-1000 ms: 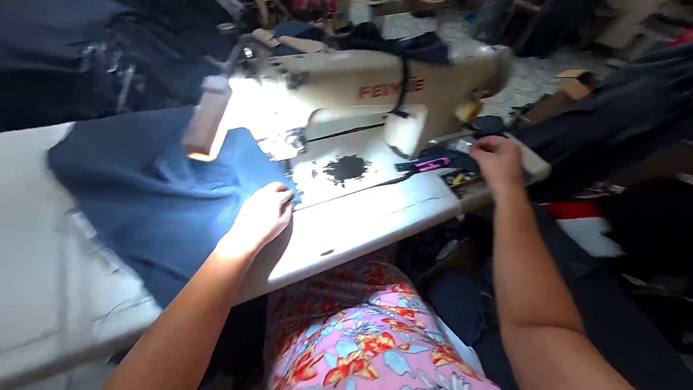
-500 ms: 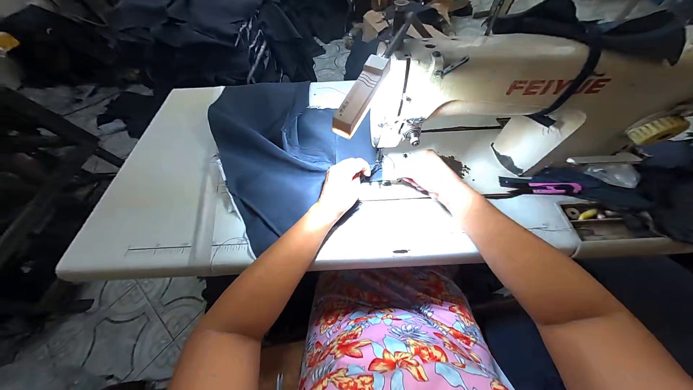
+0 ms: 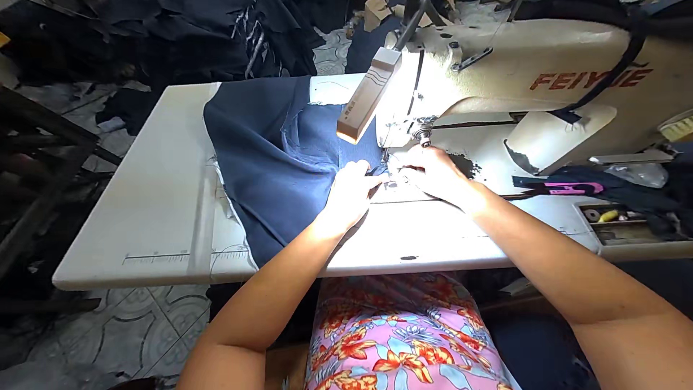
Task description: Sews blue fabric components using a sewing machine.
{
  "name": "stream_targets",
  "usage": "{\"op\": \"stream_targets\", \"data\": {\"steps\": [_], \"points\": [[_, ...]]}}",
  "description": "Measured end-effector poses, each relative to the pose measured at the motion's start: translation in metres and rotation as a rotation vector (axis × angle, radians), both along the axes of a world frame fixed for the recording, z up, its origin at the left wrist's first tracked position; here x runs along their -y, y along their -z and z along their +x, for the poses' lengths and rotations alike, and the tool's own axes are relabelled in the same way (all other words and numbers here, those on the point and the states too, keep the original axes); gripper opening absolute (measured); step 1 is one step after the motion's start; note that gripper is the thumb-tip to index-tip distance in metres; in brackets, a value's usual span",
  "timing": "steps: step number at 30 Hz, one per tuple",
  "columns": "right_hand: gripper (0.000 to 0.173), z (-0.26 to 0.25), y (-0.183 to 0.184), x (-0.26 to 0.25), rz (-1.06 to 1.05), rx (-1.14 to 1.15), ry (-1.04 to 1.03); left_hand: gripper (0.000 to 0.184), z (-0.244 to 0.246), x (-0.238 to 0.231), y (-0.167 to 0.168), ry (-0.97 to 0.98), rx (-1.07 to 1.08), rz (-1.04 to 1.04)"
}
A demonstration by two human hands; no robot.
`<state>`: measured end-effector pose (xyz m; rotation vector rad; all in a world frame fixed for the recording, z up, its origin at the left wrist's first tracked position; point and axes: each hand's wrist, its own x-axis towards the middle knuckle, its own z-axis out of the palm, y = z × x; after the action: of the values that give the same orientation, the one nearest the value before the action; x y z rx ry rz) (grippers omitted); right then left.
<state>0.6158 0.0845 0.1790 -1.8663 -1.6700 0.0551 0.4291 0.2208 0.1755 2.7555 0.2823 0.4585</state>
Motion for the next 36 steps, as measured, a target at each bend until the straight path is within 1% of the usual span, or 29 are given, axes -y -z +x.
{"op": "stream_targets", "data": {"steps": [4,9,13,16,18,19,20,22,23,27,32,36], "points": [[0.021,0.007,0.016,0.008,0.072,0.020,-0.098,0.045,0.000,0.004,0.000,-0.033,-0.004,-0.003],[0.028,0.004,0.013,0.007,0.024,0.122,-0.166,0.046,0.000,0.003,0.003,-0.024,0.024,0.017],[0.028,0.002,0.013,0.006,-0.024,0.177,-0.159,0.043,0.000,0.000,0.005,-0.019,0.040,0.027],[0.026,-0.003,0.011,0.005,-0.064,0.165,-0.119,0.040,0.000,-0.001,0.005,0.000,0.155,-0.018],[0.027,-0.005,0.012,0.006,-0.049,0.164,-0.118,0.053,-0.002,0.000,0.006,0.012,0.218,-0.058],[0.027,-0.006,0.011,0.006,-0.040,0.156,-0.122,0.055,-0.004,0.000,0.007,0.021,0.217,-0.060],[0.027,-0.006,0.011,0.007,-0.030,0.151,-0.127,0.047,-0.005,0.001,0.008,0.051,0.205,-0.046],[0.029,-0.005,0.011,0.007,-0.022,0.155,-0.136,0.022,-0.005,0.001,0.012,0.127,0.207,0.008],[0.029,-0.004,0.011,0.007,-0.027,0.158,-0.141,0.017,-0.004,0.001,0.014,0.151,0.200,0.029],[0.032,0.000,0.017,0.006,0.009,0.161,-0.158,0.016,-0.002,0.000,0.016,0.176,0.219,0.042],[0.032,0.000,0.016,0.006,0.006,0.141,-0.159,0.017,-0.001,0.001,0.019,0.185,0.258,0.061],[0.027,-0.002,0.012,0.007,-0.001,0.125,-0.162,0.018,-0.001,0.002,0.016,0.188,0.234,0.061]]}}
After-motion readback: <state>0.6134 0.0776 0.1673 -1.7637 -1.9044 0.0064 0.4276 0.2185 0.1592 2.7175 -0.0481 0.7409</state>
